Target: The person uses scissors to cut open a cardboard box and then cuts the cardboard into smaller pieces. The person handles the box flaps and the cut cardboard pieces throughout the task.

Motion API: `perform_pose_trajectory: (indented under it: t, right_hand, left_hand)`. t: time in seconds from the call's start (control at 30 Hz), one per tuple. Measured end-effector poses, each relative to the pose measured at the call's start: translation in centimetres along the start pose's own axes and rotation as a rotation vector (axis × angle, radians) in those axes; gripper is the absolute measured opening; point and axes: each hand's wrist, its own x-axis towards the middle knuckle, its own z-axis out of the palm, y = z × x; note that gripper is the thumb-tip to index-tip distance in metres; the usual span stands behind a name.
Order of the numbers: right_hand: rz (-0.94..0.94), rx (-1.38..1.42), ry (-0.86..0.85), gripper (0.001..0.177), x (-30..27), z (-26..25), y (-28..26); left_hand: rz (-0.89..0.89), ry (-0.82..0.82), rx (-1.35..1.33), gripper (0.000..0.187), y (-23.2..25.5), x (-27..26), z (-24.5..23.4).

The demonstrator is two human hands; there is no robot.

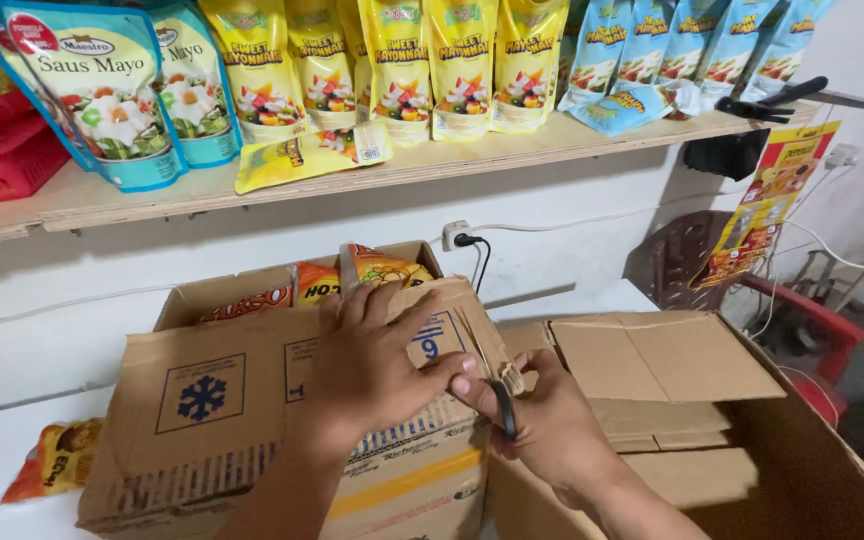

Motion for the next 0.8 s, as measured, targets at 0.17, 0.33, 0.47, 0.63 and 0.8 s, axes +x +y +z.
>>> perform_pose_trajectory:
  t: [0.17, 0.33, 0.47, 0.63, 0.8]
  right_hand:
    - [-0.033, -0.046, -0.003, 0.078, 0.4, -0.2, -0.2]
    - [-0.007, -0.101, 0.037, 0.076, 0.1, 0.1, -1.6]
    - [-0.028, -0.010, -0.034, 0.076, 0.7, 0.1, -0.4]
    - [-0.059, 0.056, -0.021, 0.077, 0.9, 0.1, 0.1]
    - [0.004, -0.041, 0.025, 0.087, 0.5, 0.4, -2.0]
  left_hand:
    - [-0.007, -0.044, -0.006, 0.074, -0.3, 0.0, 0.2]
    - [0.019, -0.062, -0.001, 0.073, -0.4, 0.1, 0.2]
    - [0.011, -0.078, -0.011, 0.073, -0.5, 0.0, 0.1]
    - [0.013, -0.056, 0.000, 0.070, -0.5, 0.0, 0.3]
    - [0.052, -0.062, 0.000, 0.069, -1.0, -0.5, 0.7]
